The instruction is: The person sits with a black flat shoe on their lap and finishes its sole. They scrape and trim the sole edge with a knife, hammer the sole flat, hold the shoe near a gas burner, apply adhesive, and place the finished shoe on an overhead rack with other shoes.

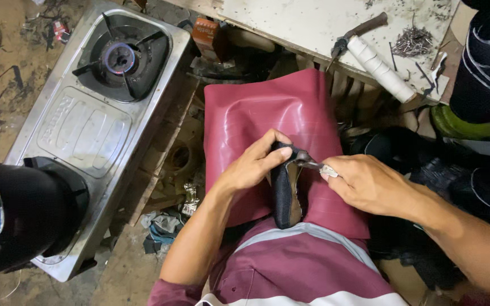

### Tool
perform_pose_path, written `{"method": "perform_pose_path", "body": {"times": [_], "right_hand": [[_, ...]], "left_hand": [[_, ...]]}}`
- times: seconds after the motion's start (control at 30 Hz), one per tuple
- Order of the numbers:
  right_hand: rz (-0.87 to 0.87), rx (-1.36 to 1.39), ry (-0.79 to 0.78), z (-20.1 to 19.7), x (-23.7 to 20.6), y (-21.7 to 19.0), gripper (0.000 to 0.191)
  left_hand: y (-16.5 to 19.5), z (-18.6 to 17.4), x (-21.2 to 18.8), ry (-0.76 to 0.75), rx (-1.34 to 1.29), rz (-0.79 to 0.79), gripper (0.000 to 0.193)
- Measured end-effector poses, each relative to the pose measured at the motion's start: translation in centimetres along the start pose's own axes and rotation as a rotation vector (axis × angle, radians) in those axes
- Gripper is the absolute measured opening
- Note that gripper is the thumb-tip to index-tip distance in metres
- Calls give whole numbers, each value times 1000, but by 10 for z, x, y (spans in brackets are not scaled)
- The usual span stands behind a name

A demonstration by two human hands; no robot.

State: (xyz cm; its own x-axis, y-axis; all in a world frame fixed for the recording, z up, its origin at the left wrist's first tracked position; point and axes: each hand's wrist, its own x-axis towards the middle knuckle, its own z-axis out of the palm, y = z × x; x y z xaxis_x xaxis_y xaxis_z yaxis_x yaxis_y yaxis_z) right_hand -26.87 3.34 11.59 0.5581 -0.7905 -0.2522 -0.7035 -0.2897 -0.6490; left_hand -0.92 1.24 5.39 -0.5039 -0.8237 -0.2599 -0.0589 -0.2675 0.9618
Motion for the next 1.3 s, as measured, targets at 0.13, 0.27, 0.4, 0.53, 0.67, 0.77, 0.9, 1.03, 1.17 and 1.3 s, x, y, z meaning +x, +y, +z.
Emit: {"method": "perform_pose_path", "body": {"times": [0.13, 0.27, 0.4, 0.53, 0.67, 0.77, 0.9, 1.03, 1.17, 1.3], "right_hand": [[44, 106, 12, 4, 2, -12, 22], [153, 350, -15, 14, -3, -11, 22], [406, 262, 21, 53, 5, -4, 22], [61, -151, 395, 90, 23, -5, 19], [-99, -128, 368, 68, 20, -15, 17], [-132, 111, 449, 47, 2, -30, 22], [-262, 528, 789, 62, 1, -36, 27], [278, 336, 199, 87, 23, -8, 25], [382, 452, 83, 75, 22, 8, 21], [52, 163, 138, 41, 20, -3, 25]], "left_hand": [[-9, -9, 7, -8, -126, -1, 18], [-17, -13, 4, 17, -141, 75, 17], [-23, -10, 0, 52, -117, 88, 17], [-34, -10, 6, 112, -26, 122, 17], [-52, -16, 15, 126, -100, 151, 17], [-65, -21, 18, 141, -105, 162, 18], [-72, -20, 18, 139, -214, 134, 21], [-65, -14, 8, 123, 62, 345, 43], [-51, -4, 1, 182, 315, 470, 75], [-37, 5, 9, 231, 417, 475, 78]]}}
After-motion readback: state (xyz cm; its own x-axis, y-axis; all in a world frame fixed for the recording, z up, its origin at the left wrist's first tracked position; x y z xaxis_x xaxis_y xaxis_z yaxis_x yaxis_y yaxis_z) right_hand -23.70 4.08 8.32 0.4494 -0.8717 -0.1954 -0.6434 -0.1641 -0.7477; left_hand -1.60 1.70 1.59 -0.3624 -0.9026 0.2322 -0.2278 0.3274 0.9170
